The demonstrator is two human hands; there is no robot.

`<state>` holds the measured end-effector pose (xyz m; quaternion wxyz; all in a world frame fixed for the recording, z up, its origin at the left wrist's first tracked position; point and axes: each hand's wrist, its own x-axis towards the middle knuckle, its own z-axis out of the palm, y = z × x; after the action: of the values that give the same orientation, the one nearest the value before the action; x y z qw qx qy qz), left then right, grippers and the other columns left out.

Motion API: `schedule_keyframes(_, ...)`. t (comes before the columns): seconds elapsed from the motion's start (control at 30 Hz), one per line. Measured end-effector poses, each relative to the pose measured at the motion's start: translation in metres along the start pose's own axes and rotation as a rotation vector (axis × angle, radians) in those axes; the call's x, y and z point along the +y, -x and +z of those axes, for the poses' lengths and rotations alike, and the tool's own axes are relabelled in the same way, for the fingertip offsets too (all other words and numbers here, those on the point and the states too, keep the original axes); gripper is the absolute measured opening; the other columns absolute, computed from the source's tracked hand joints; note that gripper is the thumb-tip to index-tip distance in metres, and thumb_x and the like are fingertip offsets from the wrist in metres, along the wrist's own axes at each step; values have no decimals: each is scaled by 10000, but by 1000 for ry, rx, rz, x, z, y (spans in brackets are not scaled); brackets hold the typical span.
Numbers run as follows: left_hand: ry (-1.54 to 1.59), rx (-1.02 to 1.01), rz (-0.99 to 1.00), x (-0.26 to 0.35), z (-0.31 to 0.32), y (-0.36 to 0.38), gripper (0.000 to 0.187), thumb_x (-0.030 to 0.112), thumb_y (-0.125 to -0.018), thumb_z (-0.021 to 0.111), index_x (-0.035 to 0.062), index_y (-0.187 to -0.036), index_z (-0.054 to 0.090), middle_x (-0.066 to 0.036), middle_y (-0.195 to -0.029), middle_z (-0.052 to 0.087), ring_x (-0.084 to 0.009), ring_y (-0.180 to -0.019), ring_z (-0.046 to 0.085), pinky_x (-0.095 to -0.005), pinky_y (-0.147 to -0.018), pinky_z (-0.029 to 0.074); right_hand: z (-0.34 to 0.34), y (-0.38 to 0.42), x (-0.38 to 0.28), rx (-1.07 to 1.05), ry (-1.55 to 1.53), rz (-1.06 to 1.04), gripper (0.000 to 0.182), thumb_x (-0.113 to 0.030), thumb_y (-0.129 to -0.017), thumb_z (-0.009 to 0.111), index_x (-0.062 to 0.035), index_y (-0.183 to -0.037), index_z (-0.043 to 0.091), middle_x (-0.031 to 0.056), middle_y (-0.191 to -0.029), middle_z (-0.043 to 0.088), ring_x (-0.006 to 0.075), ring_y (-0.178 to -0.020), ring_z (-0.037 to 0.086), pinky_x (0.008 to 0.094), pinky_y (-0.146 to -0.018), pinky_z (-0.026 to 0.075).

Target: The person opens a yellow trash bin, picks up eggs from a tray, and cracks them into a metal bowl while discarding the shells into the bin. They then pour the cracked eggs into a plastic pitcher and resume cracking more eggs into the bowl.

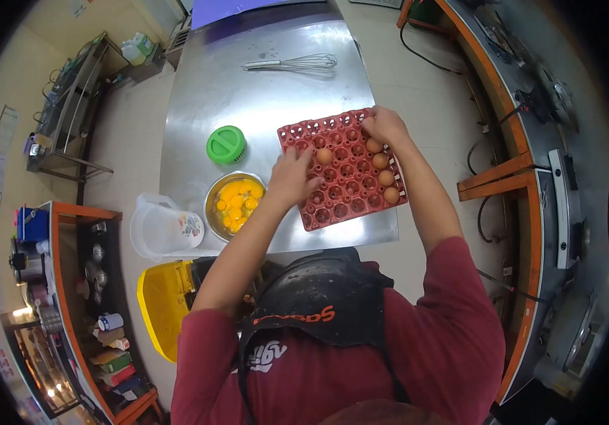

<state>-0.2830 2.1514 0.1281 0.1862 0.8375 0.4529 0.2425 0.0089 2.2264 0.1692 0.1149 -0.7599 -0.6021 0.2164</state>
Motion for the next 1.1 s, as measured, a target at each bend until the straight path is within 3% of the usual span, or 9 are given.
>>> schedule_keyframes(0.1,-236,-104,-43,3,19,-36,560,319,-778,830,129,-1279,664,-173,-1277,535,-419,-1191,504,-512,-964,459,3,30,20,219,-447,43,425,-368,-946,572,-23,-1178,663,162,-992,737,270,-919,705,390,-823,548)
schedule_keyframes(0.27,-238,-109,-8,-18,42,-49,532,282,-755,854,154,-1242,682,-151,-1219,567,-376,-1177,523,-504,-948,463,18,100,39,-259,-1166,330,466,-414,-1040,477,2,-1170,646,46,-896,668,142,-751,604,291,-666,505)
schedule_keyframes(0.37,283,-152,-94,-16,30,-42,496,219,-784,853,105,-1231,670,-122,-1136,631,-279,-1049,617,-421,-866,517,33,117,11,-28,-1159,184,443,-419,-1038,520,-11,-1168,636,50,-954,657,132,-817,606,284,-708,506)
schedule_keyframes(0.5,1115,-140,-426,43,-16,-19,450,101,-863,805,16,-1264,622,-73,-1083,695,-131,-902,666,-270,-773,543,45,128,-42,440,-874,-504,303,-215,-970,691,-48,-1206,599,73,-1009,673,125,-814,655,254,-676,533)
schedule_keyframes(0.53,1097,-115,-377,41,-12,-17,447,78,-873,791,5,-1275,610,-70,-1107,692,-121,-920,662,-259,-787,541,38,126,-43,314,-614,-671,390,-95,-911,741,-19,-1254,573,118,-1169,660,190,-1063,657,312,-862,547)
schedule_keyframes(0.67,1048,-50,-326,30,-14,-5,456,37,-887,768,-17,-1299,581,-62,-1143,687,-95,-950,650,-238,-819,540,44,131,-57,315,-832,-557,416,-125,-877,758,-3,-1236,587,166,-1189,646,286,-1127,625,372,-932,519)
schedule_keyframes(0.8,1077,-41,-368,28,-16,-2,478,27,-880,773,-15,-1311,570,-63,-1128,690,-103,-955,653,-243,-834,545,43,130,-60,431,-366,-793,421,-136,-898,754,6,-1251,573,151,-1144,657,248,-1024,654,357,-890,532)
schedule_keyframes(0.93,1131,6,-392,27,-21,8,508,13,-872,779,-12,-1327,555,-75,-1146,688,-110,-966,658,-243,-838,547,55,122,-61,293,-943,-371,414,-205,-850,756,-40,-1206,624,206,-1147,649,367,-1013,638,427,-886,520)
schedule_keyframes(1.1,1225,62,-459,33,-53,28,556,0,-869,777,-8,-1368,532,-96,-1192,680,-128,-1023,664,-256,-888,552,78,85,-24,222,-91,-394,399,-320,-884,723,-130,-1231,670,201,-1143,625,398,-1075,591,505,-933,482)
